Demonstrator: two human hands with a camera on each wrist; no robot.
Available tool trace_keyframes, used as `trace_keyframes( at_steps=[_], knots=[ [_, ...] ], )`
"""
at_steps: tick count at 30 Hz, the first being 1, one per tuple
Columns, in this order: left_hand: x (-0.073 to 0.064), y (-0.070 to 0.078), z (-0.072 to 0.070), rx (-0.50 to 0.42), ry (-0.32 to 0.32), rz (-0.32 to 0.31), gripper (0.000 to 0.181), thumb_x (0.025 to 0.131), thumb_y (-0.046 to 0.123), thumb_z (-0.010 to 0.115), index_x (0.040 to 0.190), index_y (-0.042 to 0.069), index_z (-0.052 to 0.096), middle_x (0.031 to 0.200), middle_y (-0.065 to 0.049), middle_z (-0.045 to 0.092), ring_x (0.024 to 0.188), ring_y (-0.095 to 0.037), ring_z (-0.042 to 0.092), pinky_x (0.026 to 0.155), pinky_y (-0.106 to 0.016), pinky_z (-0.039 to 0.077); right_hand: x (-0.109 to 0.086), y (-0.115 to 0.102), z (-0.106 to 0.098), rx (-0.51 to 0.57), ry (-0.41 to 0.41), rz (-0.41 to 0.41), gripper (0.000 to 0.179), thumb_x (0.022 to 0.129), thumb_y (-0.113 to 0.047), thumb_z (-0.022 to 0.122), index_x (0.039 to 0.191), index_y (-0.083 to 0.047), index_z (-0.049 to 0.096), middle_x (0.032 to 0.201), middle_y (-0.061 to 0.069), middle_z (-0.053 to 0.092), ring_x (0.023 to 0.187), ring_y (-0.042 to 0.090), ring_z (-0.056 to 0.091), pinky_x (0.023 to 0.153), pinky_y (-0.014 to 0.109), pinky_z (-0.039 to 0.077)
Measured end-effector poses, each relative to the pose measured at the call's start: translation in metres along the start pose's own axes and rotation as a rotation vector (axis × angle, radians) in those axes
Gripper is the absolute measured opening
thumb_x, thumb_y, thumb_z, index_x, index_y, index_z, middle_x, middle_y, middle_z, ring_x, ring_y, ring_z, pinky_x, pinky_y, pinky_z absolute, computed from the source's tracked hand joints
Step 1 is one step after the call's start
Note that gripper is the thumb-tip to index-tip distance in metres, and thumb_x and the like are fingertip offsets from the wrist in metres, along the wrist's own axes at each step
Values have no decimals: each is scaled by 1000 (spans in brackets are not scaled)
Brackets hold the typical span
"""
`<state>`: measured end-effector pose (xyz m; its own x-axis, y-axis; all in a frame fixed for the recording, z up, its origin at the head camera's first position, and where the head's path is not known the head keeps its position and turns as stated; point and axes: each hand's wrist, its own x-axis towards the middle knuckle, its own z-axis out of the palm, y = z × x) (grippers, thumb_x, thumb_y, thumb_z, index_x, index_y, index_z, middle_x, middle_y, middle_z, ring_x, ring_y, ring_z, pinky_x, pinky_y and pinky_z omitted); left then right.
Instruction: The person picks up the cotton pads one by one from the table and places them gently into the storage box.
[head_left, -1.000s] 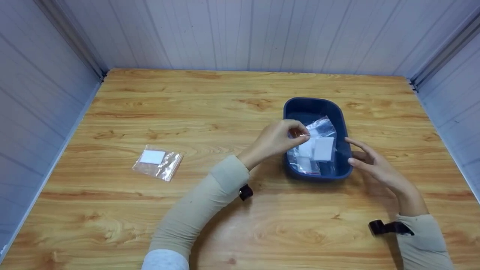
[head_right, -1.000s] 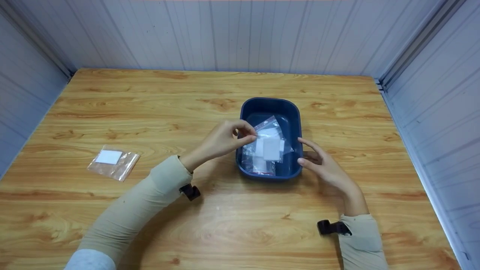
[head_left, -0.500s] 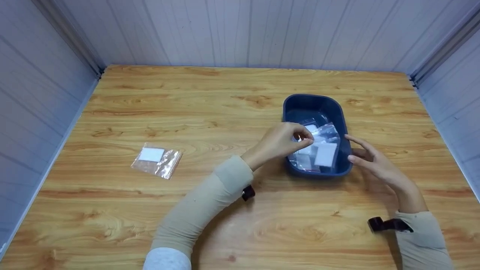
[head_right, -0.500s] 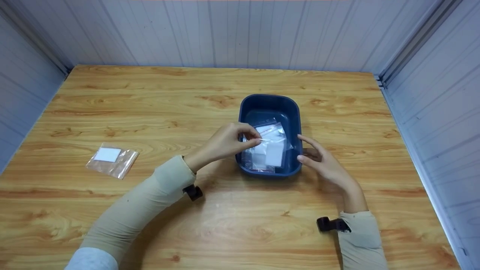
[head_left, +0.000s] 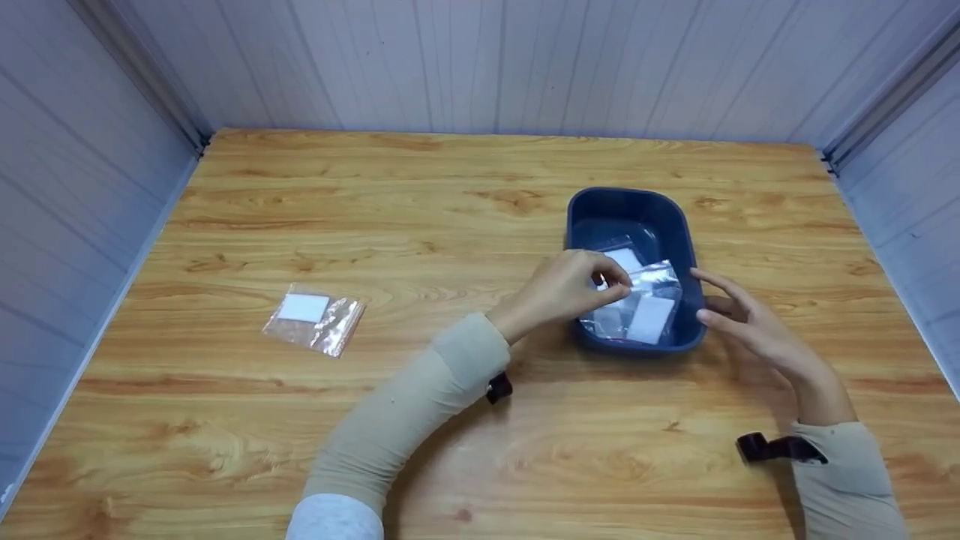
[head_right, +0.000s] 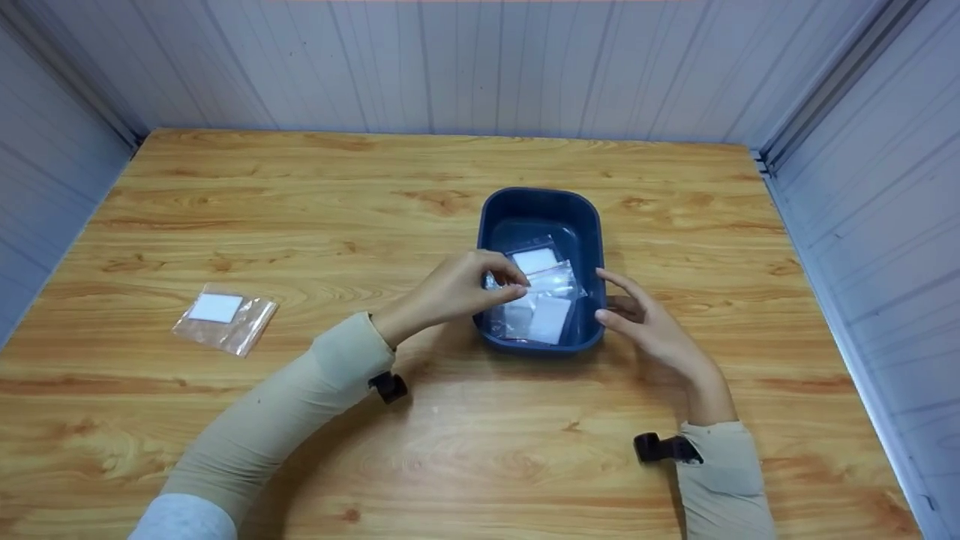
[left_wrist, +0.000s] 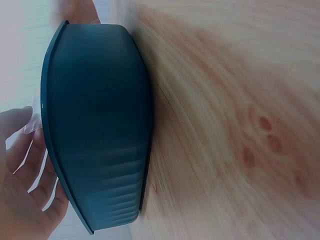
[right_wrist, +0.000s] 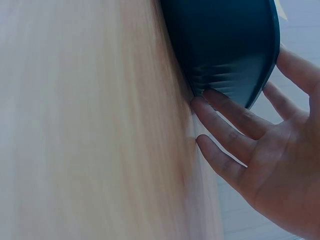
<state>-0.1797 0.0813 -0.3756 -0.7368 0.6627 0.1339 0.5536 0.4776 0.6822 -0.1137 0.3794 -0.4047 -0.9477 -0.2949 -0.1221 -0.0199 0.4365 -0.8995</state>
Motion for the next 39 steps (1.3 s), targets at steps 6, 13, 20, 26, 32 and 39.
trace_keyframes(
  at_steps=[6, 13, 20, 26, 32, 39],
  knots=[
    [-1, 2, -6, -24, -16, 13, 25, 95, 32, 68, 116, 19, 75, 99, 11, 69, 95, -10, 62, 74, -20, 46, 2, 1, 0, 24, -4, -29, 59, 104, -12, 52, 157, -16, 27, 145, 33, 39, 117, 2, 54, 91, 16, 45],
    [-5, 2, -12, -21, 13, 70, 22, 97, 28, 66, 114, 16, 74, 103, 8, 69, 97, -13, 62, 79, -17, 45, 1, 1, 2, 19, 1, -31, 59, 104, -11, 52, 157, -18, 28, 154, 29, 29, 118, -1, 51, 91, 15, 44],
    [-12, 5, -19, -107, 10, 103, 21, 97, 26, 67, 112, 14, 74, 102, 8, 69, 95, -10, 61, 82, -19, 47, 1, 2, 2, 29, -1, -32, 59, 104, -13, 53, 157, -16, 28, 155, 28, 28, 118, 0, 52, 91, 16, 44],
    [-23, 13, -33, -166, 23, 106, 20, 96, 27, 68, 110, 15, 73, 100, 12, 67, 91, -5, 58, 81, -22, 49, 2, 3, 1, 25, -6, -46, 58, 104, -13, 52, 157, -15, 28, 152, 31, 31, 118, 1, 52, 92, 16, 45],
    [-35, 8, -42, -160, 26, 99, 19, 96, 26, 68, 111, 15, 73, 101, 11, 68, 88, -3, 58, 76, -25, 50, 3, 2, 1, 29, -10, -48, 58, 104, -13, 52, 157, -15, 28, 154, 30, 27, 119, 0, 51, 92, 15, 44],
    [-49, -2, -55, -143, 9, 62, 18, 96, 27, 68, 111, 18, 73, 102, 13, 69, 93, -3, 58, 78, -26, 48, 3, 0, 2, 19, -3, -60, 58, 104, -10, 52, 156, -14, 29, 155, 29, 27, 119, -1, 50, 91, 15, 44]
  ],
)
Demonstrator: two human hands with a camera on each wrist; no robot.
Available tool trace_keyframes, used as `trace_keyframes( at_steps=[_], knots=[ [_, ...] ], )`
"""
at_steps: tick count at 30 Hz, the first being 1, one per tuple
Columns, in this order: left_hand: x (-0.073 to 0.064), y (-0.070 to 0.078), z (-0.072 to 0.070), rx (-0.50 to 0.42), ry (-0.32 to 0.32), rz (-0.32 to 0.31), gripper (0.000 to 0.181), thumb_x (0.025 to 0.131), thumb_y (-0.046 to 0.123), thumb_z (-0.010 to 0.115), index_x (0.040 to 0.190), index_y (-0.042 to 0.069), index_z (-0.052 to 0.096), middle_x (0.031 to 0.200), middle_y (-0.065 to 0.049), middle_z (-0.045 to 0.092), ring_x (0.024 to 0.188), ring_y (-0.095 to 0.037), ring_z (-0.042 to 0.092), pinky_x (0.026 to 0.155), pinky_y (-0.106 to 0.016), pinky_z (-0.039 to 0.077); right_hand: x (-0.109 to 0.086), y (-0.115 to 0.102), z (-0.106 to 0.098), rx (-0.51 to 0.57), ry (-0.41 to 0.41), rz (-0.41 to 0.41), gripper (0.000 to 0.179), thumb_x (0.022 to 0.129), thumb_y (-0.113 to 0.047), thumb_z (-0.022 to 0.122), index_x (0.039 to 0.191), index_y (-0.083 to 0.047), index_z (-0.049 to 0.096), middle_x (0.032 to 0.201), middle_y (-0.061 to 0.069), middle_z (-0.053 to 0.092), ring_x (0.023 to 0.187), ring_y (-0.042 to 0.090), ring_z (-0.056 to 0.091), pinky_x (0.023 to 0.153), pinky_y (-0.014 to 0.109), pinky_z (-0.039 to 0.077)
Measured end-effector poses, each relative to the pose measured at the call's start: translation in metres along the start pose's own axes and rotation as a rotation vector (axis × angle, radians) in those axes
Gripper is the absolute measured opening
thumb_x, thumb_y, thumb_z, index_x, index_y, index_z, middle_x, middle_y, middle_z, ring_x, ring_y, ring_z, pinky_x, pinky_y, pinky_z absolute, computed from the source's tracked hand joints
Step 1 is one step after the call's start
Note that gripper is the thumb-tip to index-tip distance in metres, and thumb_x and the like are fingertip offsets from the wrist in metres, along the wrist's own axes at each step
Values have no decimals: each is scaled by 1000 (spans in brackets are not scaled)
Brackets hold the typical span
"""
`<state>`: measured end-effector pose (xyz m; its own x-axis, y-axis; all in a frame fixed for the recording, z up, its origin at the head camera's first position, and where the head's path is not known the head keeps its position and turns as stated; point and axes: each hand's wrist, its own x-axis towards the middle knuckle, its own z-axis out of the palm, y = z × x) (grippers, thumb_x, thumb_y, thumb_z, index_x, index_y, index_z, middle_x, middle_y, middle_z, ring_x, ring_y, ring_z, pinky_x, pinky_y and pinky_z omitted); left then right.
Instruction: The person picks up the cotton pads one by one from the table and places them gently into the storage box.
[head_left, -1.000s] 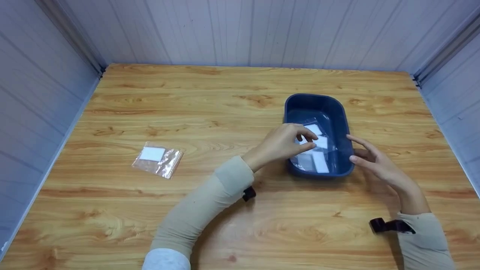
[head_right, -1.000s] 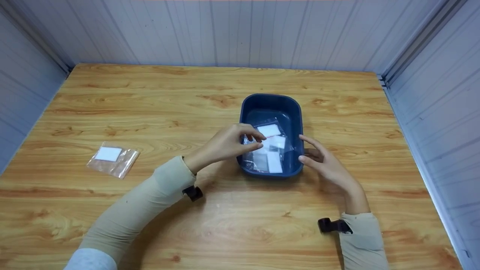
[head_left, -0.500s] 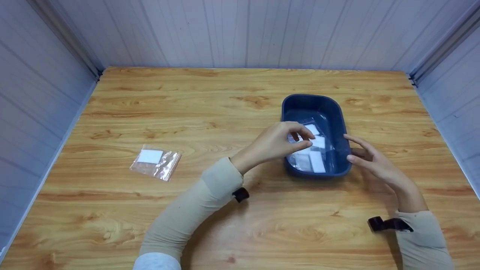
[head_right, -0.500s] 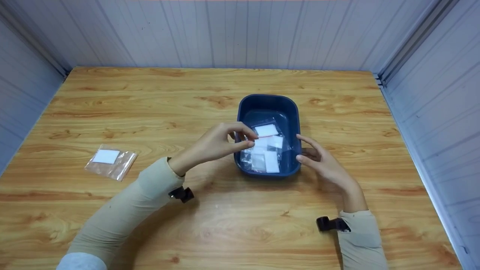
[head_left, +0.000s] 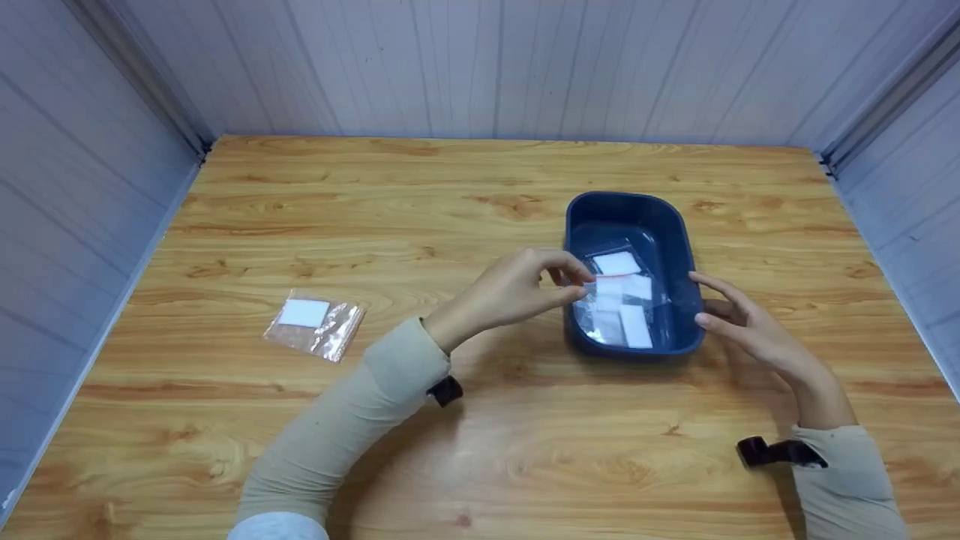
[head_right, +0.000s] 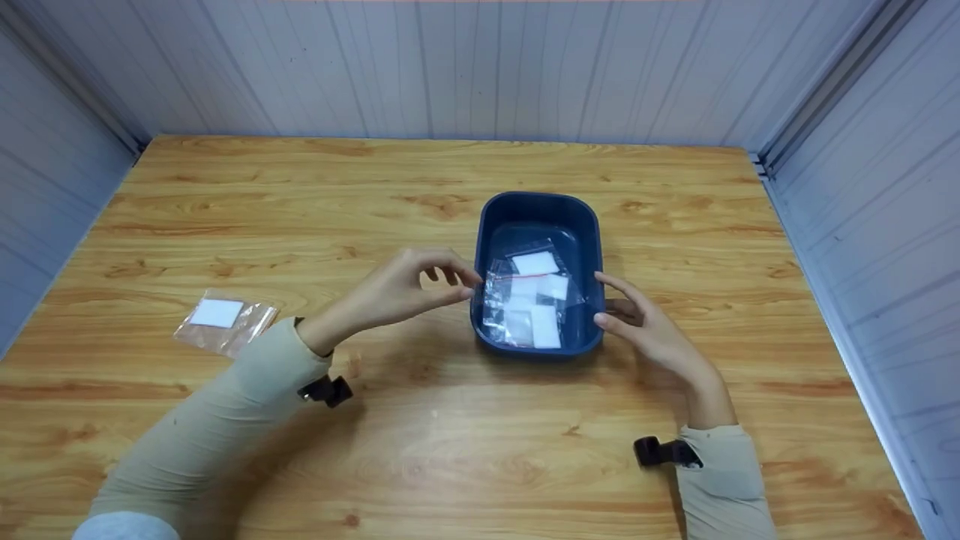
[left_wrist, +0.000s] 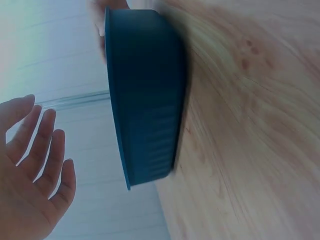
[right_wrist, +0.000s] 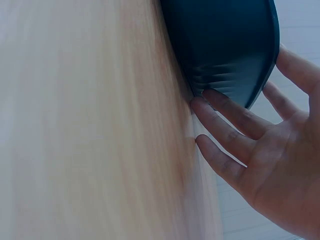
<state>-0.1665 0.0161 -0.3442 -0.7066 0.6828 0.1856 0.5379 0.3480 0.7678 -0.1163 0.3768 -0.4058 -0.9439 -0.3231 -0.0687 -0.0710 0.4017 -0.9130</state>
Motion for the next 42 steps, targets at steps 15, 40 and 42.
trace_keyframes(
  at_steps=[15, 40, 42],
  knots=[
    [-34, -12, -36, 67, 44, -50, 22, 97, 28, 67, 116, 18, 70, 113, 10, 69, 98, -6, 58, 87, -32, 46, 0, 0, -1, -33, 13, 18, 58, 104, -12, 52, 157, -15, 29, 156, 26, 28, 118, -1, 50, 91, 14, 44],
    [-103, -50, -72, 93, -8, -104, 22, 95, 27, 69, 116, 20, 70, 113, 9, 67, 104, -16, 59, 91, -41, 46, -2, 1, -2, -18, -1, 42, 59, 104, -17, 53, 157, -17, 27, 153, 26, 32, 121, 3, 49, 93, 16, 43],
    [-107, -52, -77, 90, 4, -115, 22, 95, 27, 70, 116, 21, 70, 113, 9, 67, 105, -18, 59, 91, -42, 46, -2, 1, -2, -23, -1, 48, 59, 104, -18, 53, 157, -18, 27, 153, 26, 33, 121, 3, 50, 93, 16, 43]
  ],
)
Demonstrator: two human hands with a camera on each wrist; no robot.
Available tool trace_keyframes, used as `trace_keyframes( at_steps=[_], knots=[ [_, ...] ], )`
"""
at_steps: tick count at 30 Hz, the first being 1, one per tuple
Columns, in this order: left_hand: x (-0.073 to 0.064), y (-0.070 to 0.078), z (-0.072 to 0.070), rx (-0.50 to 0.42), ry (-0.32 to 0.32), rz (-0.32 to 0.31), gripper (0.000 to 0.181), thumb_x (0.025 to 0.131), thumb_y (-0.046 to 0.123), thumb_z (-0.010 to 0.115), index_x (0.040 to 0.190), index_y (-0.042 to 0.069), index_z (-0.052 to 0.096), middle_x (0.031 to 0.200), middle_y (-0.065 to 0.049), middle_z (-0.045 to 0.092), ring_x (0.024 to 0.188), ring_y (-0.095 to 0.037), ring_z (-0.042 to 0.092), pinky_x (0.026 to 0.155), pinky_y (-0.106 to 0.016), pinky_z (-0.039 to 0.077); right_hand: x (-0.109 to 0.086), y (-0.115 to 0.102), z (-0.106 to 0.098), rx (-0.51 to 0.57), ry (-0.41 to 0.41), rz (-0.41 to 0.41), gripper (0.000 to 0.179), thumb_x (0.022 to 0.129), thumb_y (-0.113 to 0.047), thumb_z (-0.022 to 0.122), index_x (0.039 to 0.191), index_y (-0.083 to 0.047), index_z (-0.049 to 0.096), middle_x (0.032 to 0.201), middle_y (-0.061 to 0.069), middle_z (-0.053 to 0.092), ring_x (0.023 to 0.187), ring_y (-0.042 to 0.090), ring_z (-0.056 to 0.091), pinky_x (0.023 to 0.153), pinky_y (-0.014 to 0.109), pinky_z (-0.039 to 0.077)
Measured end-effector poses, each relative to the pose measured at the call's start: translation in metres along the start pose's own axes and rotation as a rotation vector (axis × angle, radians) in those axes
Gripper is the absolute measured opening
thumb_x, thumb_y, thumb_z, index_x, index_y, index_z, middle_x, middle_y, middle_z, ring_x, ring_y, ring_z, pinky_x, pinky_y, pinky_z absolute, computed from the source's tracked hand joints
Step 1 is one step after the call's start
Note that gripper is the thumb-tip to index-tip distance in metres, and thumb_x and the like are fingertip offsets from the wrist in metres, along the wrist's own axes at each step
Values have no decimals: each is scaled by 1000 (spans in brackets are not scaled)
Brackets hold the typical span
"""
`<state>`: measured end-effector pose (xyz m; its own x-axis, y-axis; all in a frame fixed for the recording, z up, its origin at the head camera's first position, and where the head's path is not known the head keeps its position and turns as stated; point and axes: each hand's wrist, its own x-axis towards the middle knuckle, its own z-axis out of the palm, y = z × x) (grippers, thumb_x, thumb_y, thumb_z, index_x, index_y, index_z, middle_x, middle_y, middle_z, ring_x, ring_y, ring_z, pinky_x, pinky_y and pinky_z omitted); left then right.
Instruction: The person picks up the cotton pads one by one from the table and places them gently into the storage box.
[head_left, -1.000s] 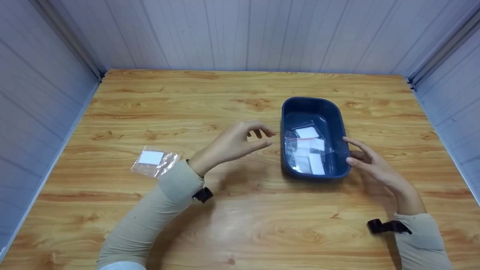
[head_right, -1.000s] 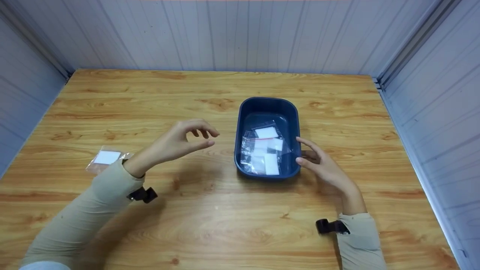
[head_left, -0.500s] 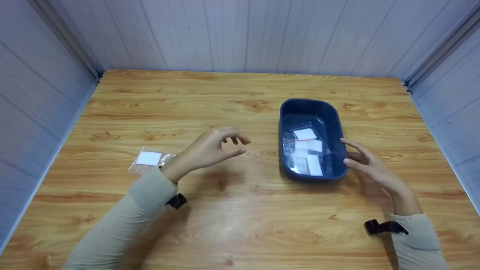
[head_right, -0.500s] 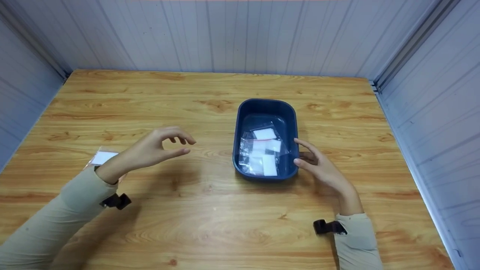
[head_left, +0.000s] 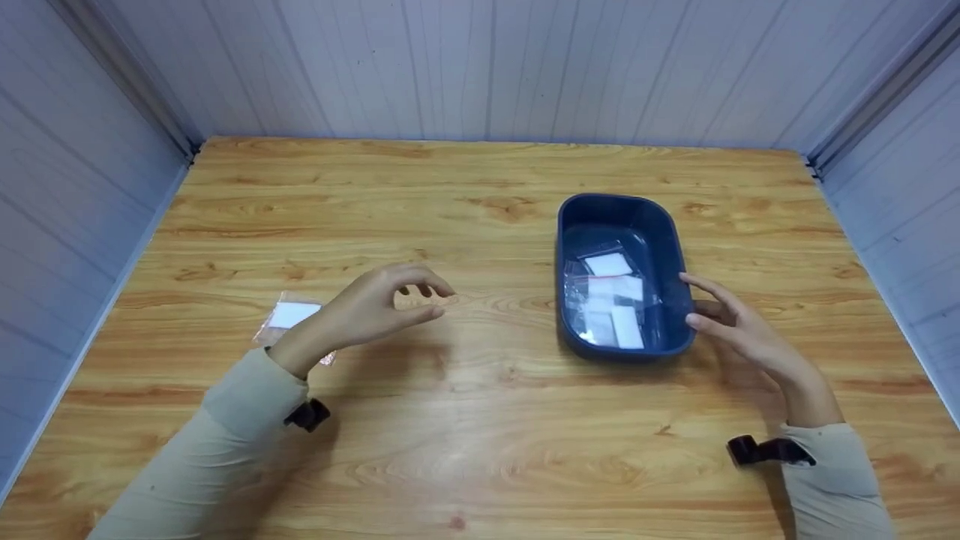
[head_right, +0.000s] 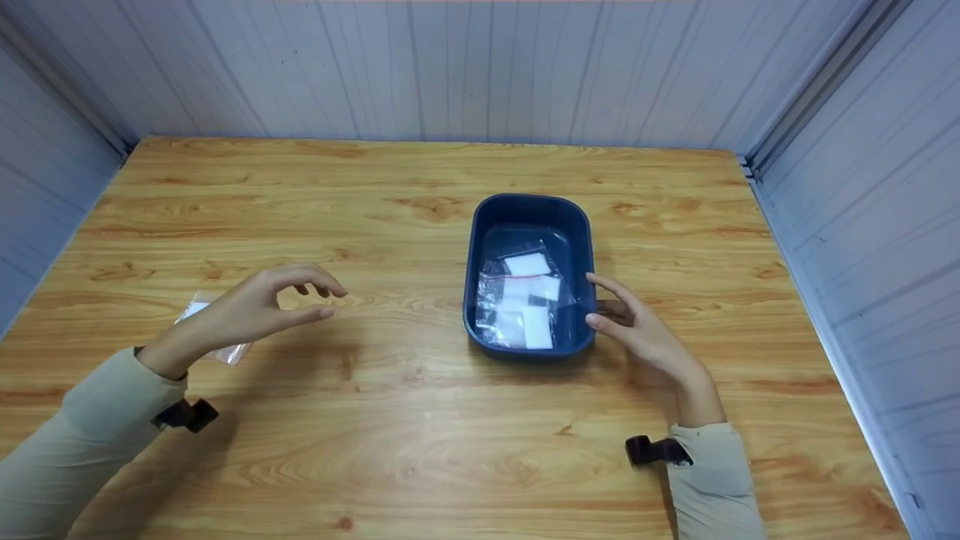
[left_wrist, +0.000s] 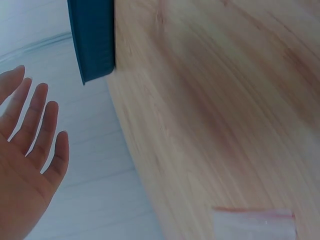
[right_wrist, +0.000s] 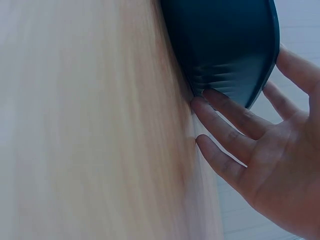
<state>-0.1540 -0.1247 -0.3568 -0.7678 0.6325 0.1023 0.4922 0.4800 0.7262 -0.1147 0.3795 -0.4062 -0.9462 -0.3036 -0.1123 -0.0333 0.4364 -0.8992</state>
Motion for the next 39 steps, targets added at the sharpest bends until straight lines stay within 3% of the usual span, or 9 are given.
trace_keyframes(
  at_steps=[7, 15, 25, 39],
  knots=[
    [-13, -6, -19, 6, 31, -43, 27, 93, 29, 71, 119, 19, 69, 116, 7, 67, 108, -23, 59, 92, -45, 44, -2, -1, -1, -9, 2, 11, 59, 105, -19, 52, 158, -19, 26, 150, 25, 37, 121, 4, 50, 93, 16, 42],
    [-32, -23, -27, -5, 26, -139, 29, 93, 31, 72, 119, 21, 69, 119, 3, 66, 111, -27, 57, 94, -50, 43, -1, 2, 0, 28, 0, -6, 59, 104, -15, 53, 157, -16, 27, 153, 28, 31, 120, 0, 50, 92, 15, 44],
    [-51, -37, -24, -34, 29, -204, 29, 92, 21, 73, 119, 13, 69, 120, -4, 66, 112, -30, 58, 94, -51, 44, -4, 1, -2, -5, 10, 17, 59, 105, -18, 52, 158, -18, 27, 153, 26, 33, 119, 0, 50, 92, 14, 42],
    [-77, -63, -23, -73, 30, -280, 38, 91, 28, 75, 122, 8, 67, 121, -8, 66, 108, -29, 60, 89, -49, 48, -1, -1, 0, -3, 3, 36, 60, 104, -21, 53, 158, -21, 27, 152, 23, 36, 122, 5, 49, 93, 15, 42]
  ],
)
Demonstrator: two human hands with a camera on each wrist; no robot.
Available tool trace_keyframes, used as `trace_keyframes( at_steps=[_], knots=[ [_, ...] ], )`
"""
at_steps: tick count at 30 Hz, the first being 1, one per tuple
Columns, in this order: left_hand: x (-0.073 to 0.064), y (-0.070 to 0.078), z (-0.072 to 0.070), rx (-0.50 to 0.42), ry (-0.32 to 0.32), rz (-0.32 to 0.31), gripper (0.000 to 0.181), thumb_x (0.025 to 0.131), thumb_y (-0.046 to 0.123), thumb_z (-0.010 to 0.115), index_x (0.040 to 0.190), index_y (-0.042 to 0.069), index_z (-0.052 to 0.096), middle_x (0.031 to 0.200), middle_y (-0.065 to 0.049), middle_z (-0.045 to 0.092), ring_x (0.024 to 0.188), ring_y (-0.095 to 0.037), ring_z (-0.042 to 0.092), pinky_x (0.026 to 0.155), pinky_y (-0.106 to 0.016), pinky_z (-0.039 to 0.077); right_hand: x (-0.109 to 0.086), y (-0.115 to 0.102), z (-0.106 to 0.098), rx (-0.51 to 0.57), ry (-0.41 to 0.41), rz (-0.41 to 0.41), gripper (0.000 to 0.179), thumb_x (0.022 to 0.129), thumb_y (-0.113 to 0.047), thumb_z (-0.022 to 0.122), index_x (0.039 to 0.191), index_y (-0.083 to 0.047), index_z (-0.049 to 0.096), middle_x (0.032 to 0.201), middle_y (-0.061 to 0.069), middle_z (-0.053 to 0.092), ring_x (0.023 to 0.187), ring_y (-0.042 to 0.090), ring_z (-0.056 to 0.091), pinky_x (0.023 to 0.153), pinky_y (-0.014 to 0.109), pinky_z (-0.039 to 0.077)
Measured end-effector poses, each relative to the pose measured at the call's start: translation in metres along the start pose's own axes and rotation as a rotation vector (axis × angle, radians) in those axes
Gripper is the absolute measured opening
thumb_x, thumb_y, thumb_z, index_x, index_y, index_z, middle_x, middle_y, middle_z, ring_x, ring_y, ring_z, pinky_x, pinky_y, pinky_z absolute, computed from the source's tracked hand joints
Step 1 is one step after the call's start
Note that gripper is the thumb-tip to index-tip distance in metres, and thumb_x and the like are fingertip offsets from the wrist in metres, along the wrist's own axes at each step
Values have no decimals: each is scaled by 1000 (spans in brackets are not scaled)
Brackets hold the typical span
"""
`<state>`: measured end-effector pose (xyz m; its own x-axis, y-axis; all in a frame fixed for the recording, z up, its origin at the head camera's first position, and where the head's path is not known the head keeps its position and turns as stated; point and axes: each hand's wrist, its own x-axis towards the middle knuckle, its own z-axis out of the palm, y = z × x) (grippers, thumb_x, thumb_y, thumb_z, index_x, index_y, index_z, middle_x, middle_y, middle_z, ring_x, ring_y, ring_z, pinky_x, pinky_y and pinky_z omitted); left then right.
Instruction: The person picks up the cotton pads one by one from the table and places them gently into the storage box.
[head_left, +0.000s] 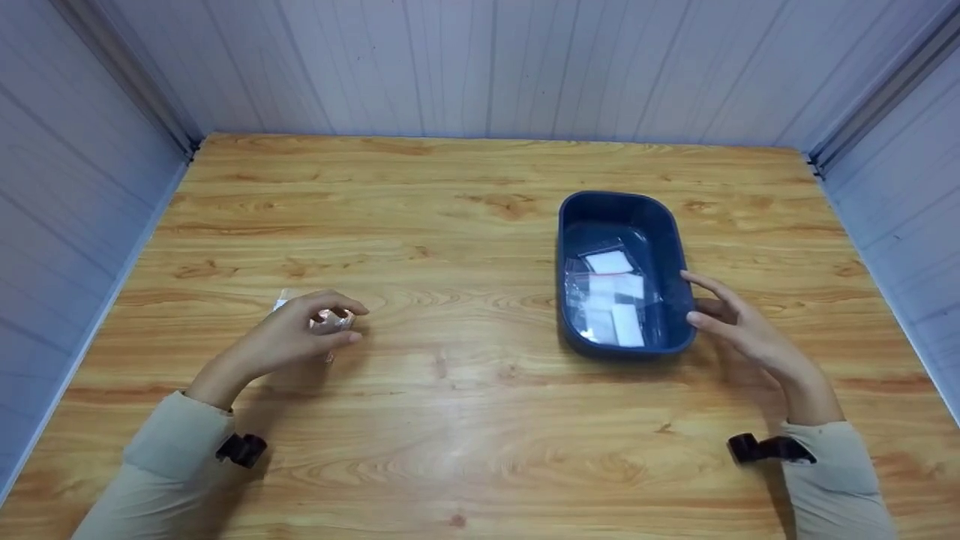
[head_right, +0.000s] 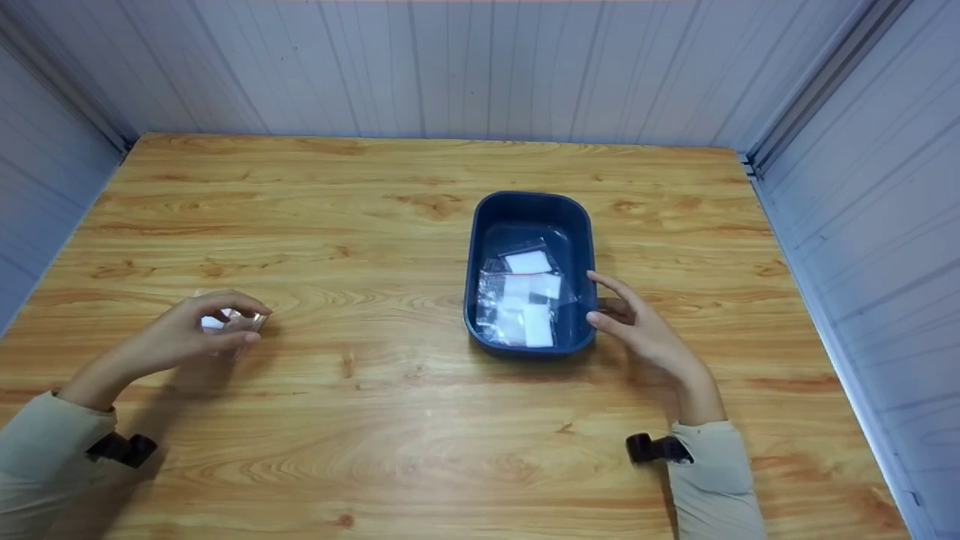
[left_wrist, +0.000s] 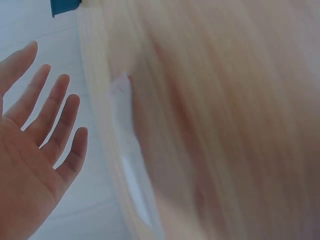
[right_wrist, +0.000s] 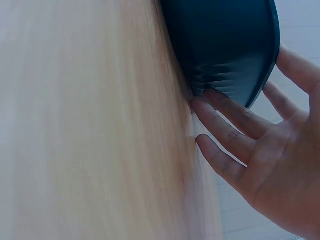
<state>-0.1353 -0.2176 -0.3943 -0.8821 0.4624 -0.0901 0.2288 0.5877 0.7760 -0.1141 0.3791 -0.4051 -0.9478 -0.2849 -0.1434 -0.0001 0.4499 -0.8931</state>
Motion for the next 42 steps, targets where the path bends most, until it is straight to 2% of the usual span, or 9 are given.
trace_keyframes(
  at_steps=[8, 13, 23, 28, 33, 42],
  knots=[
    [-6, -13, -5, 42, 30, 13, 34, 90, 20, 76, 120, 6, 68, 118, -8, 67, 107, -29, 60, 91, -48, 46, 0, 2, 0, 31, -7, -37, 59, 104, -16, 53, 157, -17, 28, 153, 27, 32, 121, 2, 50, 92, 16, 44],
    [-7, -17, -4, 60, 27, -22, 36, 88, 18, 77, 121, 7, 68, 120, -8, 66, 108, -27, 61, 90, -45, 47, 0, 2, 0, 38, -4, -40, 59, 104, -16, 53, 157, -17, 28, 152, 27, 32, 121, 2, 50, 93, 16, 44],
    [-6, -28, -3, 96, 11, -15, 43, 81, 20, 84, 120, 7, 68, 117, -6, 66, 106, -24, 62, 91, -42, 49, 0, 3, 1, 36, 5, -33, 59, 104, -16, 53, 157, -17, 29, 152, 28, 33, 120, 3, 51, 93, 16, 43],
    [-4, -33, -3, 103, -7, 8, 47, 80, 12, 84, 121, 4, 65, 114, -7, 64, 104, -24, 60, 86, -35, 51, 0, 3, 2, 40, 6, -41, 59, 104, -15, 53, 157, -16, 29, 154, 27, 30, 120, 3, 50, 93, 16, 43],
    [-3, -33, -2, 140, -6, 6, 50, 77, 14, 86, 122, 4, 66, 113, -9, 61, 100, -23, 56, 81, -32, 49, -1, 3, 1, 24, -3, -45, 59, 104, -15, 53, 157, -17, 27, 156, 25, 27, 121, 2, 49, 93, 16, 43],
    [-3, -35, -4, 129, 4, -20, 51, 76, 18, 87, 121, 3, 67, 116, -11, 58, 102, -25, 54, 84, -34, 46, 0, 2, -1, 14, -9, -47, 58, 105, -16, 52, 157, -17, 27, 157, 24, 27, 122, 1, 48, 93, 15, 43]
  ],
)
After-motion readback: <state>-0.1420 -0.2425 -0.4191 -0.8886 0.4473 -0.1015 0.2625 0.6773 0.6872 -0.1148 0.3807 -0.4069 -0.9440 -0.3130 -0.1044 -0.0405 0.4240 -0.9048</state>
